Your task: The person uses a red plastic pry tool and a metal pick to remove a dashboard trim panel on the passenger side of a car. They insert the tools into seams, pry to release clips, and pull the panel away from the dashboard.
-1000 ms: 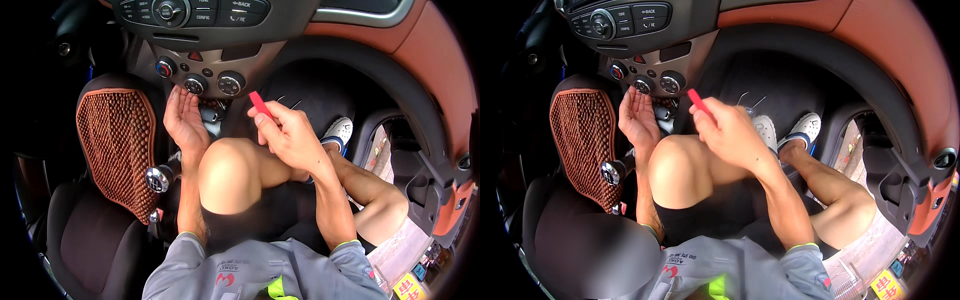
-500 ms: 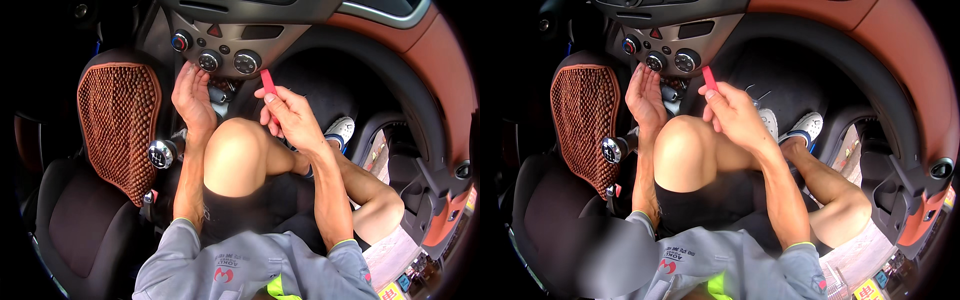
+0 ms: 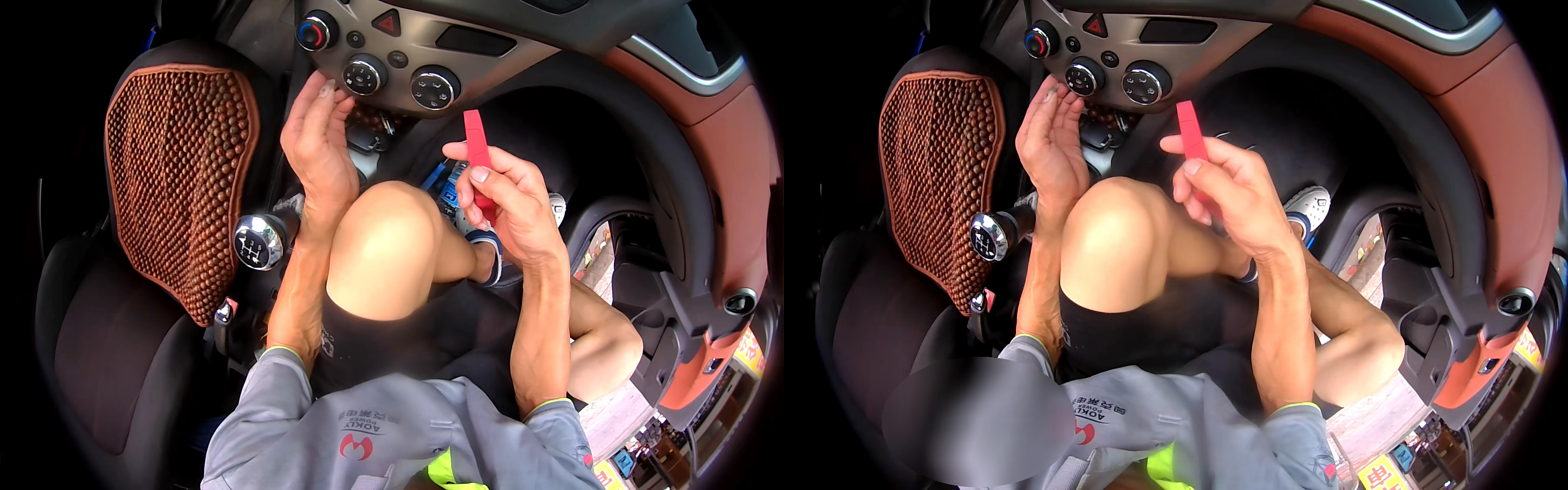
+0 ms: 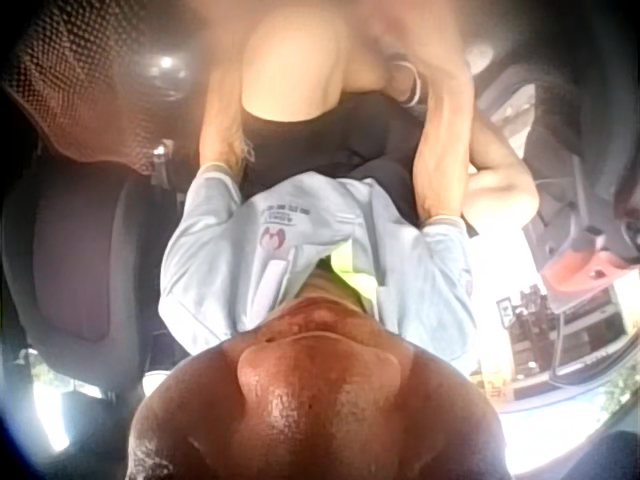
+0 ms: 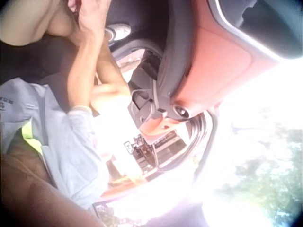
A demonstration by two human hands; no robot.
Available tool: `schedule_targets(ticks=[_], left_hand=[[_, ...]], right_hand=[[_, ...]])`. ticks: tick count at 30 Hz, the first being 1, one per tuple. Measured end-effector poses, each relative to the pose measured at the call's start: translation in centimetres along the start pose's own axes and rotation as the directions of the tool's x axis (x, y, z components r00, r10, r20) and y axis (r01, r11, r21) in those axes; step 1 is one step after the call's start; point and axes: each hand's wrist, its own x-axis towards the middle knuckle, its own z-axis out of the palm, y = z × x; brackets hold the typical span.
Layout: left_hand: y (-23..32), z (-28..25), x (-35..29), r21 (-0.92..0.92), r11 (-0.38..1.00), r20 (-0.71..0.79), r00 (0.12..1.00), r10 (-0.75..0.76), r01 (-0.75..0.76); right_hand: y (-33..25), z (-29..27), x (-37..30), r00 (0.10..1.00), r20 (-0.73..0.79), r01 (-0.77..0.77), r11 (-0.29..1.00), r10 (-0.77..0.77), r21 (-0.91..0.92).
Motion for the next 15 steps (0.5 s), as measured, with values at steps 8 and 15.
schedule_targets(ticks=[8, 15], left_hand=[[1.3, 0.1, -0.5, -0.04, 0.998, 0.019, 0.999, -0.048, 0.049], [4.6, 1.2, -3.4, 0.119, 0.992, 0.066, 0.997, -0.046, 0.038]], right_hand=[[-1.6, -0.3, -2.1, 0.998, 0.052, 0.042, 0.995, -0.046, 0.085], [-1.2, 1.0, -2.8, 0.858, -0.204, 0.192, 0.663, -0.471, -0.724]])
